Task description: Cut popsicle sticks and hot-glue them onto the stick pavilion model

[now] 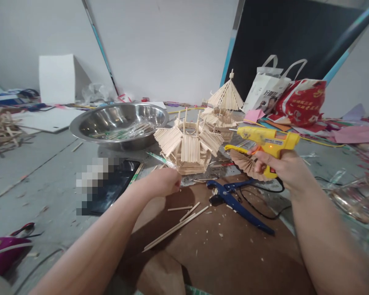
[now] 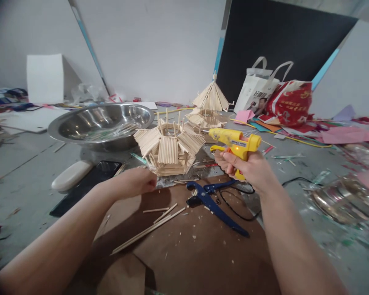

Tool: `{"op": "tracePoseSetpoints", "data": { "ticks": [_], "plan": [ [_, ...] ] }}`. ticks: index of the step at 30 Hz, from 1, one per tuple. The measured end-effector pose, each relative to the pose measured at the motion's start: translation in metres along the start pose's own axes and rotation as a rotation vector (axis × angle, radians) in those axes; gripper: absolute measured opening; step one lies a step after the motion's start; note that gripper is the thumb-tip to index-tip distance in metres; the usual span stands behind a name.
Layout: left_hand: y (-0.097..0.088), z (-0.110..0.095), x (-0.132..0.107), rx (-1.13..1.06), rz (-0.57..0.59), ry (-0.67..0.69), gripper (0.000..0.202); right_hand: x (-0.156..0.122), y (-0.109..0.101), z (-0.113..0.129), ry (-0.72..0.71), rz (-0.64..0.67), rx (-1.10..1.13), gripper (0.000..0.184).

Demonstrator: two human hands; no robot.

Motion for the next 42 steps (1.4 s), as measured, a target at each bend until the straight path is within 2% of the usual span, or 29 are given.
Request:
{"op": "tracePoseSetpoints", "data": {
  "ticks": [3,7,11,16,19,25,27,29,31,34,36,38,42],
  "plan": [
    [0.001,-0.015,-0.005,0.021,0.071,0.041,0.017,-0.002,-0.005,-0.001,-0.004,-0.024,-0.019,0.016],
    [0.002,-0.018,-0.011,0.054,0.078,0.04,0.013,-0.002,-0.007,-0.005,0.009,-0.026,-0.06,0.021],
    [0.016,-0.027,-0.015,0.035,0.08,0.112,0.006,-0.002,-0.008,-0.006,0.025,-0.024,-0.03,0.019],
    [0.032,-0.042,-0.016,0.183,0.134,0.189,0.012,-0.002,-0.009,-0.008,0.018,-0.021,-0.052,0.022],
    [0.032,-0.049,-0.016,0.256,0.178,0.211,0.018,-0.001,-0.011,-0.009,0.002,-0.038,-0.065,0.024],
    [0.023,-0.047,-0.014,0.318,0.164,0.125,0.024,-0.001,-0.008,-0.01,0.004,-0.005,-0.031,0.023],
    [0.017,-0.041,-0.015,0.297,0.158,0.113,0.023,-0.002,-0.008,-0.008,0.02,-0.022,0.011,0.023],
    [0.006,-0.025,-0.015,0.277,0.14,0.071,0.023,-0.002,-0.008,-0.006,0.028,-0.054,0.031,0.024],
    [-0.012,-0.001,-0.013,0.271,0.047,-0.022,0.025,-0.003,-0.008,-0.003,0.022,-0.074,0.031,0.025],
    [-0.024,0.048,-0.009,0.289,0.027,-0.245,0.023,-0.003,-0.006,-0.002,0.026,-0.072,0.028,0.026],
    [-0.022,0.069,-0.004,0.262,0.036,-0.308,0.023,-0.003,-0.006,-0.003,0.039,-0.068,0.024,0.027],
    [-0.016,0.082,0.001,0.255,0.036,-0.334,0.024,-0.003,-0.006,-0.004,0.045,-0.076,0.027,0.028],
    [-0.006,0.089,0.006,0.224,0.033,-0.352,0.023,-0.003,-0.007,-0.007,0.043,-0.078,0.035,0.029]
  ]
}}
Point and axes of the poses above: each hand's wrist, its own x-axis towards the middle knuckle, its own y-axis out of the palm, z = x × y, the point moved 7 cm from there along x, towards the middle knuckle, and after that the axes turned 8 degrees about -z, right-handed, at the moved point
